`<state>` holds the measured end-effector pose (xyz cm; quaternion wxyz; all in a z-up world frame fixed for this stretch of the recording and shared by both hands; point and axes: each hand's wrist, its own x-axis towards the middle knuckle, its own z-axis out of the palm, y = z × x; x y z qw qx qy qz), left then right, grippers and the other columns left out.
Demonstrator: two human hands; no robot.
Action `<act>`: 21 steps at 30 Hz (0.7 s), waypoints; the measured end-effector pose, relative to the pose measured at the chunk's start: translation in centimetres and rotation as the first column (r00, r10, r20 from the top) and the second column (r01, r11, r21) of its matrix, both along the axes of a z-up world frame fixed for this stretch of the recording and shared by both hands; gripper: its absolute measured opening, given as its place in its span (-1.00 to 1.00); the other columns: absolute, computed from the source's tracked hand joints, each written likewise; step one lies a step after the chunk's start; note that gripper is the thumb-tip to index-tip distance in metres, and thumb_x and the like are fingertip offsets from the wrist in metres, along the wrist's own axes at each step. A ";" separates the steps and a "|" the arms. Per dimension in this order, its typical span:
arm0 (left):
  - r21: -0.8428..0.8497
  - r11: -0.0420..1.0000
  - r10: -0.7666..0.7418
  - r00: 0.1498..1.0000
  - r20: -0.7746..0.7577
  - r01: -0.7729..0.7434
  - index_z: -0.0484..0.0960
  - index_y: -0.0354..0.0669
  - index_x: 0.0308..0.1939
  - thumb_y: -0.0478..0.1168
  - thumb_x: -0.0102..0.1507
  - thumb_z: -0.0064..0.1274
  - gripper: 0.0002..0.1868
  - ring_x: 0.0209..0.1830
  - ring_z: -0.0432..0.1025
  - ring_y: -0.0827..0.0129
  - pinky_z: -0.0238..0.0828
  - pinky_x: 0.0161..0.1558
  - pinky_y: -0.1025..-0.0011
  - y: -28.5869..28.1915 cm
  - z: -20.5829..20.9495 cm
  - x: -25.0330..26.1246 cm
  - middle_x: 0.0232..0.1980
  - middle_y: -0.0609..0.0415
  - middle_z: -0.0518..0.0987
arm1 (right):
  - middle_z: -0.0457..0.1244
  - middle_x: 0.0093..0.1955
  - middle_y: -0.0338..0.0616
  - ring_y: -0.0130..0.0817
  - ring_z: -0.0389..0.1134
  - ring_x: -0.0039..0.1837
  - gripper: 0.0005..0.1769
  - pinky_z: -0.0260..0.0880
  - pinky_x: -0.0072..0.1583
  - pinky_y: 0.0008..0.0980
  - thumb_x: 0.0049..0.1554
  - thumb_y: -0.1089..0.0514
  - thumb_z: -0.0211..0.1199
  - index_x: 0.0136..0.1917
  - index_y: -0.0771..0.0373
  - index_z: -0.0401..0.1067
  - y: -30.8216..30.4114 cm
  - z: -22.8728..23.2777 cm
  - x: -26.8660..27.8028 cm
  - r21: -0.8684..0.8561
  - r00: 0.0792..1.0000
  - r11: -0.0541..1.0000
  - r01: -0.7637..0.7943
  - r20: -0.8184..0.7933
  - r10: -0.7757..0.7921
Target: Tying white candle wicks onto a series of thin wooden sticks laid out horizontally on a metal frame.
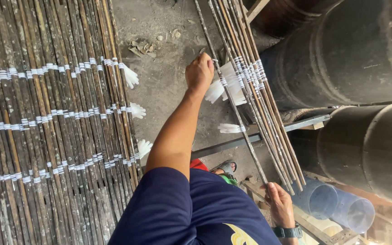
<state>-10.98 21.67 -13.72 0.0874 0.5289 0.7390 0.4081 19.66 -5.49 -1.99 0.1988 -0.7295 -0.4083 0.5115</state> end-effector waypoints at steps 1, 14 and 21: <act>-0.001 1.000 0.008 1.000 -0.003 -0.008 0.34 -0.06 -0.57 -0.27 0.14 -0.19 -0.84 -0.68 0.38 0.41 0.21 -0.72 0.45 0.5 0.0 -0.1 -0.58 0.13 0.50 | -0.09 -0.50 -0.30 -0.49 -0.09 -0.44 -0.57 -0.06 -0.38 -0.54 0.10 -0.03 -0.05 -0.28 0.34 0.45 -0.2 0.0 0.2 -0.006 1.000 1.000 0.023 -0.019 -0.023; -0.180 0.921 -0.244 0.873 0.423 0.345 0.41 -0.12 -0.27 -0.29 0.20 -0.24 -0.90 -0.71 0.21 0.60 0.09 -0.78 0.68 -1.5 -0.4 -1.0 -0.37 0.09 0.47 | -0.15 -0.52 -0.36 -0.54 -0.15 -0.47 -0.60 -0.19 -0.41 -0.59 0.10 -0.03 -0.05 -0.25 0.34 0.42 0.2 -0.1 1.3 -0.039 0.989 0.998 0.055 -0.138 -0.060; -0.189 0.773 -0.479 0.753 0.452 0.605 0.47 0.00 -0.17 -0.25 0.10 -0.13 -0.77 -0.23 0.42 0.34 0.35 -0.36 0.45 -3.4 -2.0 0.0 -0.06 0.14 0.46 | -0.12 -0.52 -0.34 -0.52 -0.12 -0.46 -0.56 -0.11 -0.38 -0.57 0.11 -0.04 -0.05 -0.25 0.36 0.45 0.6 0.0 1.3 0.004 0.996 0.999 0.046 -0.072 -0.046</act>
